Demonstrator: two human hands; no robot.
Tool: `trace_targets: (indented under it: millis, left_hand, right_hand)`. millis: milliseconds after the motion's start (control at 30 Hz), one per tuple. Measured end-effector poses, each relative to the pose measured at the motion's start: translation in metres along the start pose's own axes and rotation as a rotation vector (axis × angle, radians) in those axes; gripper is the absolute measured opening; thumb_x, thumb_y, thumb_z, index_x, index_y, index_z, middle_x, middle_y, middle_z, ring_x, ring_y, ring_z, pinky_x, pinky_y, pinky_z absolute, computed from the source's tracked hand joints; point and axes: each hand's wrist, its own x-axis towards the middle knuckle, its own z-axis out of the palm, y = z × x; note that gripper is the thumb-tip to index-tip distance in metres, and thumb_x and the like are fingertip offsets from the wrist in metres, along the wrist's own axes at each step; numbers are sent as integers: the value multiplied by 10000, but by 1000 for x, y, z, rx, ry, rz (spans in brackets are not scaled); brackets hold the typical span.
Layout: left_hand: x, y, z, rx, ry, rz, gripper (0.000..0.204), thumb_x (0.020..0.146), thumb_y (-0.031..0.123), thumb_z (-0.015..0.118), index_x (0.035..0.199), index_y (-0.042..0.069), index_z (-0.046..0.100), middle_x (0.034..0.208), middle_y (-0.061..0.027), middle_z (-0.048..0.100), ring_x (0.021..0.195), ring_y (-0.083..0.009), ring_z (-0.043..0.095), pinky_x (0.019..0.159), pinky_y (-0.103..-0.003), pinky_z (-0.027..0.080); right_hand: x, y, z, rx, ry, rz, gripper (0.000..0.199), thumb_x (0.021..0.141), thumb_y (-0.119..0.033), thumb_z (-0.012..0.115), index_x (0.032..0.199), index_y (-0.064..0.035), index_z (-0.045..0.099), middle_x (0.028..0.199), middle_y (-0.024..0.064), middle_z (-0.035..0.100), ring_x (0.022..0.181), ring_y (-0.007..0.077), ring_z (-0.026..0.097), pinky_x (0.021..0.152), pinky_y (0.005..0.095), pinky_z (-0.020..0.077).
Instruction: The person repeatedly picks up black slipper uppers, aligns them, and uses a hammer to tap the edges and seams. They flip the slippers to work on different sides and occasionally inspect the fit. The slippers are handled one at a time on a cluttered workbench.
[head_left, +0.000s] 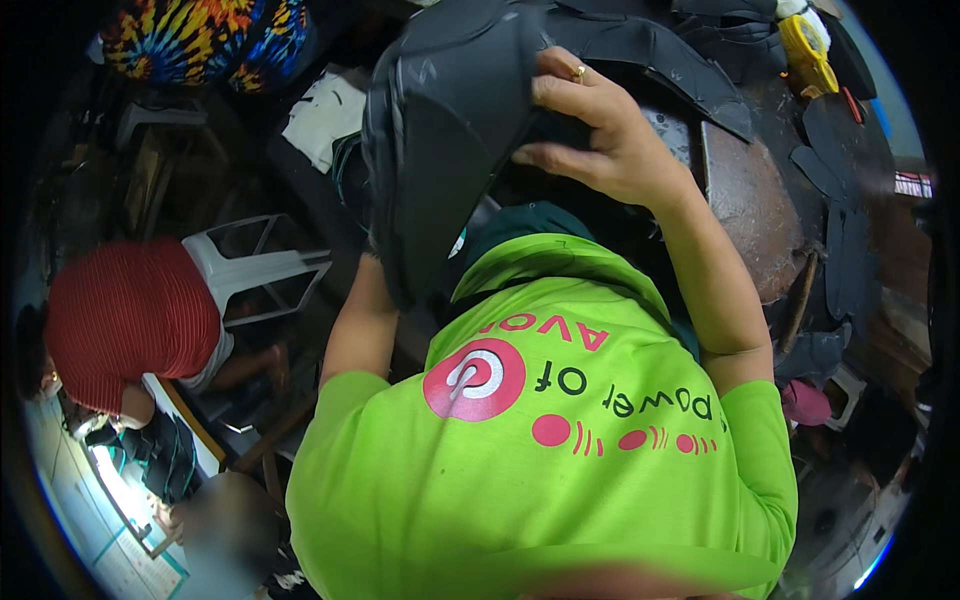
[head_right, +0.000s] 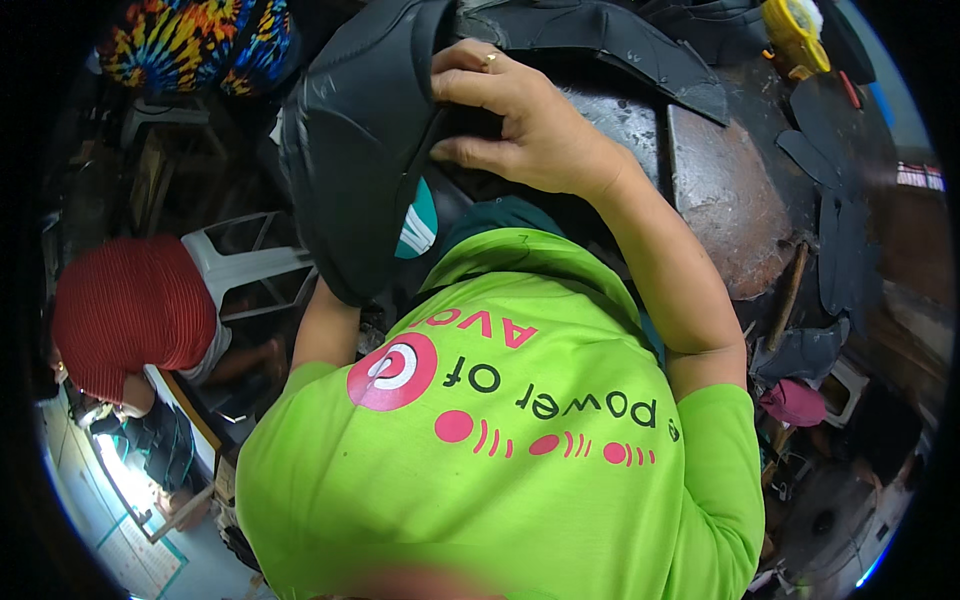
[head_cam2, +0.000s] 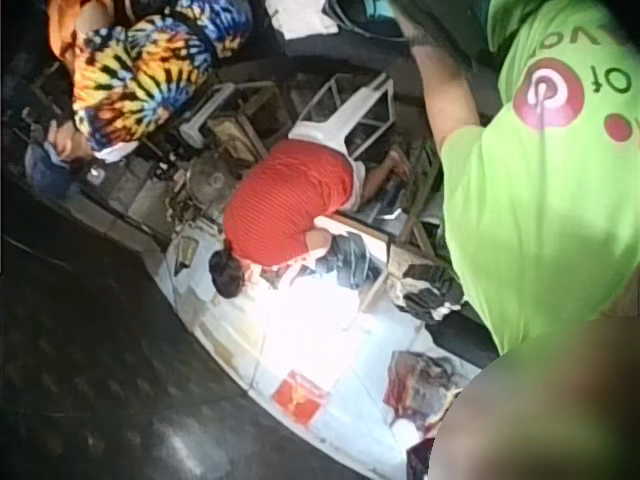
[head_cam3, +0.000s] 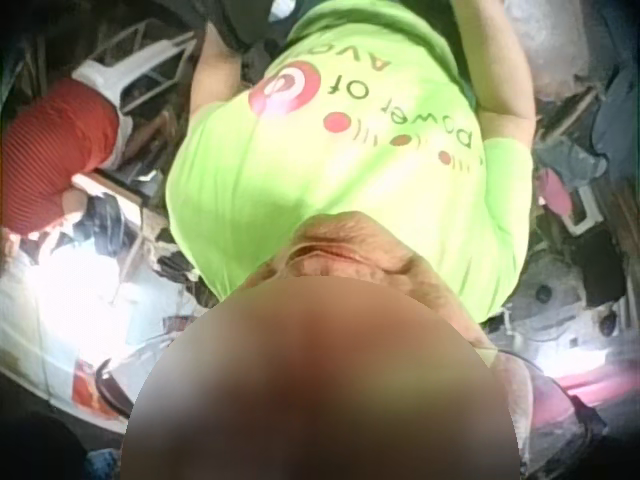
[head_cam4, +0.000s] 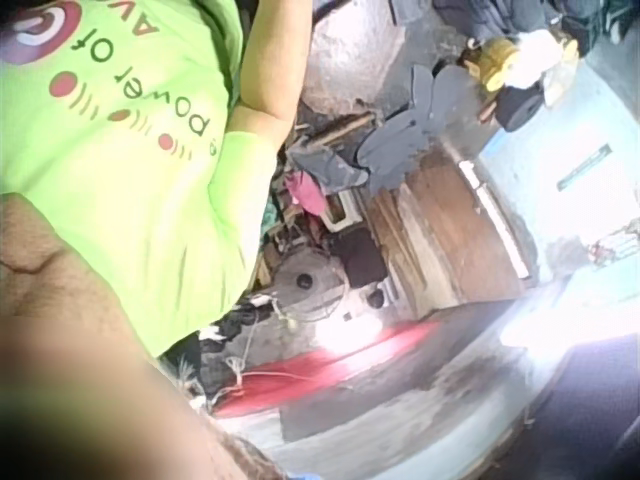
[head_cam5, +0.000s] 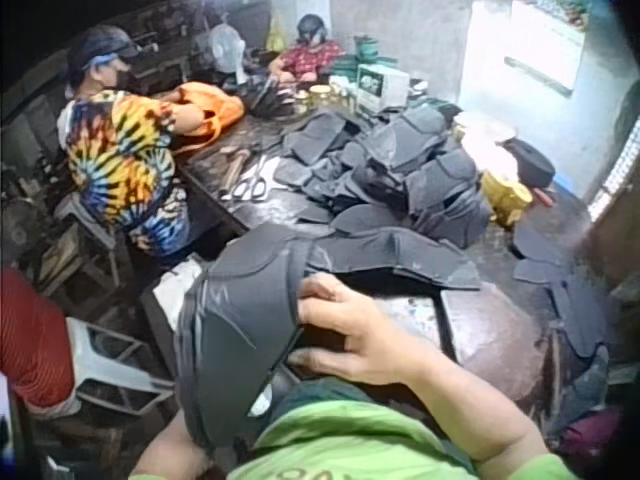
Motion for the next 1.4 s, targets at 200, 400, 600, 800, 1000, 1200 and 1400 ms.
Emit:
trace_targets:
  millis: [200,400,600,800,1000,1200,1400]
  left_hand:
    - [-96,-30,-68,481,818,222,527,883,70,732,1364,22,522,1243,-86,639,1093,-222,627,959,-355,496]
    - [-111,-96,-110,772,1420,411,642,919,156,722,1421,-96,409,1401,-160,538,1243,-244,531,1087,-335,388]
    - [-92,-89,-112,502,1456,405,635,938,209,700,1432,-67,414,1440,-216,489,1218,-304,541,1024,-415,467]
    - [-85,-78,-156,1012,1608,314,741,913,194,724,1479,-35,304,1475,-244,420,1197,-327,545,1051,-433,468]
    - [-98,-49,-185,646,1348,84,891,859,370,771,1443,-95,284,1381,-241,481,1033,-343,628,864,-500,589]
    - [-62,-32,-57,1668,1039,736,633,895,155,728,1442,5,446,1412,-213,491,1288,-341,489,1083,-444,417]
    - [63,-79,109,1532,-107,582,224,908,-84,592,1113,-21,654,1190,-154,611,1117,-286,603,977,-379,474]
  right_hand:
    - [-27,12,22,50,-220,453,435,843,-89,760,1259,-68,635,1097,140,617,967,296,651,845,382,533]
    - [-60,20,35,-51,-395,487,378,856,-82,735,1221,-36,648,1086,148,621,905,305,666,781,383,543]
    - [-81,20,28,-112,-470,511,387,839,-234,729,1184,-65,684,1057,188,693,1035,373,653,898,460,520]
    - [-85,9,38,-56,-588,573,406,866,-252,715,1230,-80,670,1143,184,673,1081,365,649,906,454,523]
    - [-80,-5,15,-169,-619,535,339,839,-260,723,1100,-46,688,1120,172,671,1057,359,654,849,470,528]
    - [-92,-38,-44,-232,-420,475,303,861,-238,703,1053,-7,662,1028,192,646,982,386,654,820,482,521]
    - [-117,-86,-108,-320,-76,476,292,870,-204,690,1100,-31,646,978,179,636,944,384,649,802,476,517]
